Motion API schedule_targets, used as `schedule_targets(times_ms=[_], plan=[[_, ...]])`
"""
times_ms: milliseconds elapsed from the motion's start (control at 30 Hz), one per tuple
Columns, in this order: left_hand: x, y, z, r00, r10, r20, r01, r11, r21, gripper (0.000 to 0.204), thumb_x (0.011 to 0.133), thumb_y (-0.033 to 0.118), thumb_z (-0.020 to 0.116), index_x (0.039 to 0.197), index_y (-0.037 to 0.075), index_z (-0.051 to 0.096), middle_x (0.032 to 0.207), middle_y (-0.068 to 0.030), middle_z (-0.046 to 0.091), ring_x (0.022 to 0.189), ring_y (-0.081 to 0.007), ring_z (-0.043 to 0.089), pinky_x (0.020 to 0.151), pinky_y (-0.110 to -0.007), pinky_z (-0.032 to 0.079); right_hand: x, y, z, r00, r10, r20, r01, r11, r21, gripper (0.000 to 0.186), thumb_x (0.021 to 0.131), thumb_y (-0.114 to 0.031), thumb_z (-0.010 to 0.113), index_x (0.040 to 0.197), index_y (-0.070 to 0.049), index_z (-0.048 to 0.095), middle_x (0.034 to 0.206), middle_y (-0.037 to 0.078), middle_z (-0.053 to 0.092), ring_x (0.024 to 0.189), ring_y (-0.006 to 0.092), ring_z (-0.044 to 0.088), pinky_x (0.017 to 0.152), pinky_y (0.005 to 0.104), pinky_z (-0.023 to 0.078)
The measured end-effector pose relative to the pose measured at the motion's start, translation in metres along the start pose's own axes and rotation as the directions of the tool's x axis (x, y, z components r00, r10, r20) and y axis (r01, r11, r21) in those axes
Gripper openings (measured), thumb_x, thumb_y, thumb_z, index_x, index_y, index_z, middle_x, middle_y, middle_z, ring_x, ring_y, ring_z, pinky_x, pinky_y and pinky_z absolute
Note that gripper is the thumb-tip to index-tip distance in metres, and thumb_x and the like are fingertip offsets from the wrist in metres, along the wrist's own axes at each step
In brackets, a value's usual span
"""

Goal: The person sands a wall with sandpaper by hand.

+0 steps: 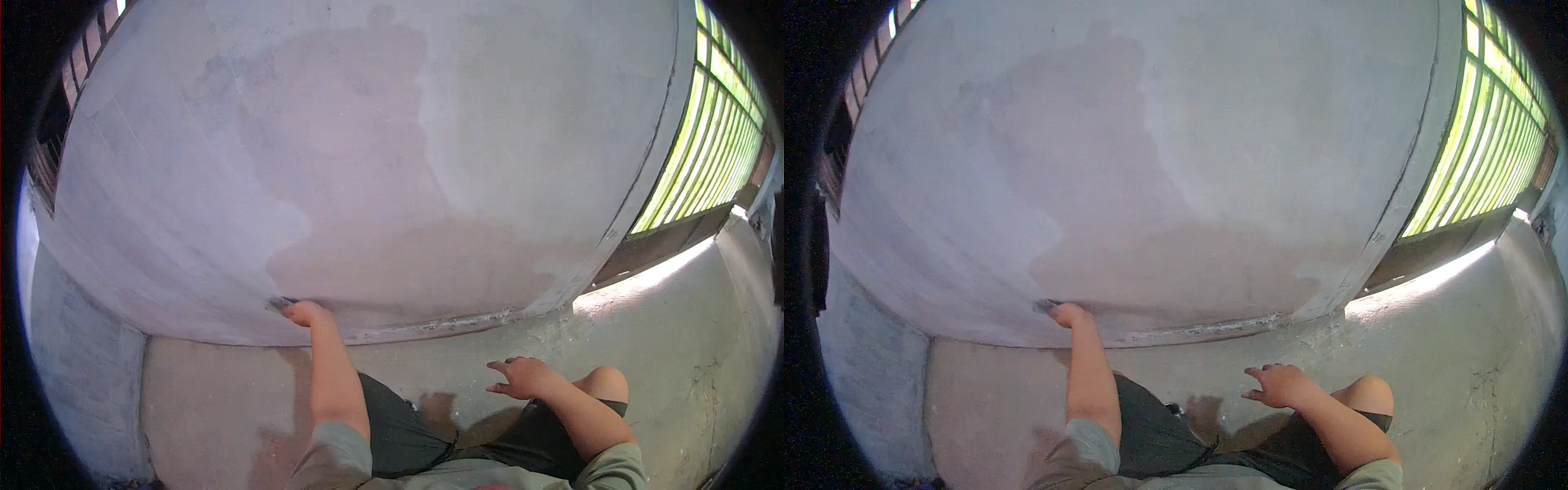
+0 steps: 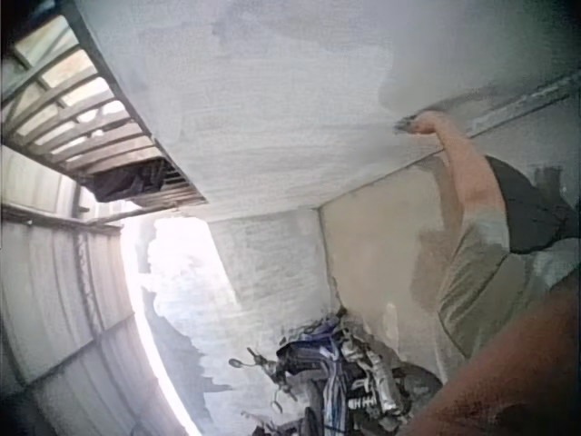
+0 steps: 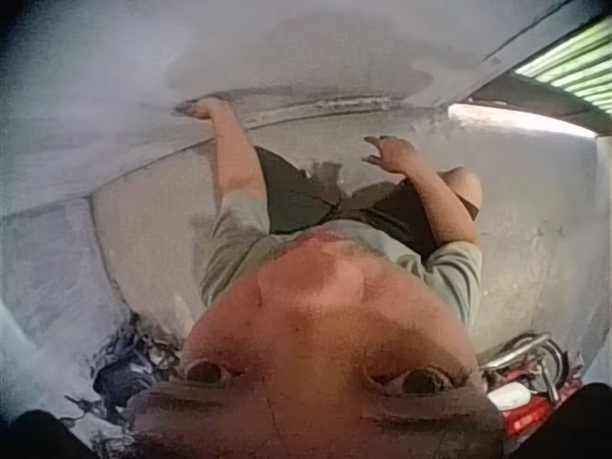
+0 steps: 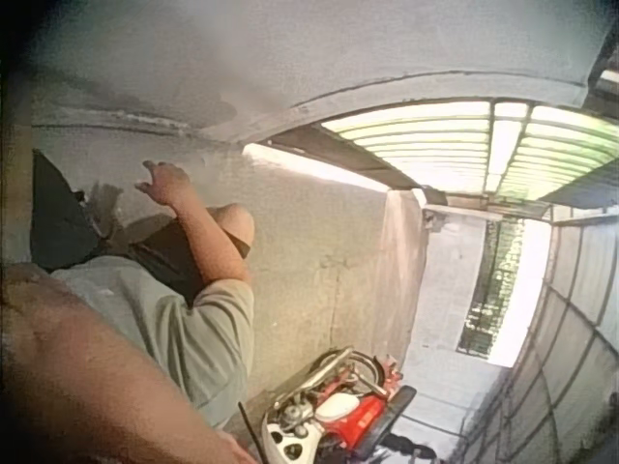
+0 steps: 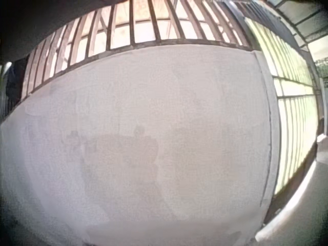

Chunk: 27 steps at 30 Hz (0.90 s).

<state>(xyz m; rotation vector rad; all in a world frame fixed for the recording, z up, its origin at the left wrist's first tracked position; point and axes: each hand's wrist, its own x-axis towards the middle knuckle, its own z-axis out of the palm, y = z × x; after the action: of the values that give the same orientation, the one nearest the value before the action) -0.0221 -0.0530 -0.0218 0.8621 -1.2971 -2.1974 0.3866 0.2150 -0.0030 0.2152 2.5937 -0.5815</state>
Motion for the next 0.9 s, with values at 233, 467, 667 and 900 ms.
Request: schedule_targets(times_ms=[233, 467, 667, 900], plan=[[-0.024, 0.015, 0.007, 0.96, 0.268, 0.079, -0.259, 0.959, -0.112, 0.061, 0.11, 0.039, 0.033, 0.156, -0.001, 0.029, 0.165, -0.0154, 0.026, 0.15, -0.0279, 0.03, 0.123, -0.036, 0.024, 0.002, 0.0, -0.002, 1.0, -0.006, -0.016, 0.006, 1.0, -0.007, 0.068, 0.095, -0.06, 0.057, 0.146, -0.016, 0.049, 0.125, 0.024, 0.065, 0.115, 0.043, 0.062, 0.097, 0.0516, 0.05], [-0.029, 0.028, 0.009, 0.99, -0.126, -0.068, 0.12, 0.989, -0.085, 0.064, 0.11, 0.042, 0.027, 0.152, -0.006, 0.035, 0.156, -0.0227, 0.04, 0.141, -0.0353, 0.043, 0.118, -0.041, 0.032, 0.002, 0.0, 0.001, 1.0, -0.004, 0.013, 0.004, 1.0, -0.014, 0.068, 0.095, -0.06, 0.056, 0.145, -0.015, 0.049, 0.126, 0.023, 0.065, 0.116, 0.041, 0.062, 0.095, 0.0516, 0.051], [-0.022, 0.014, 0.011, 0.974, 0.225, -0.026, -0.226, 0.973, -0.052, 0.06, 0.111, 0.036, 0.028, 0.15, -0.009, 0.035, 0.155, -0.0254, 0.04, 0.142, -0.036, 0.042, 0.12, -0.042, 0.029, 0.001, 0.0, -0.004, 1.0, -0.015, -0.013, 0.015, 1.0, -0.008, 0.067, 0.095, -0.06, 0.056, 0.145, -0.016, 0.049, 0.124, 0.024, 0.065, 0.115, 0.0404, 0.063, 0.095, 0.0519, 0.052], [0.005, 0.005, 0.003, 0.923, 0.37, 0.105, -0.381, 0.918, 0.113, 0.059, 0.111, 0.034, 0.028, 0.152, -0.008, 0.033, 0.161, -0.0208, 0.031, 0.147, -0.0319, 0.035, 0.122, -0.04, 0.025, -0.004, -0.002, -0.005, 1.0, -0.006, -0.015, 0.006, 1.0, 0.001, 0.068, 0.094, -0.059, 0.057, 0.146, -0.016, 0.05, 0.123, 0.025, 0.065, 0.113, 0.0439, 0.063, 0.096, 0.0513, 0.051]])
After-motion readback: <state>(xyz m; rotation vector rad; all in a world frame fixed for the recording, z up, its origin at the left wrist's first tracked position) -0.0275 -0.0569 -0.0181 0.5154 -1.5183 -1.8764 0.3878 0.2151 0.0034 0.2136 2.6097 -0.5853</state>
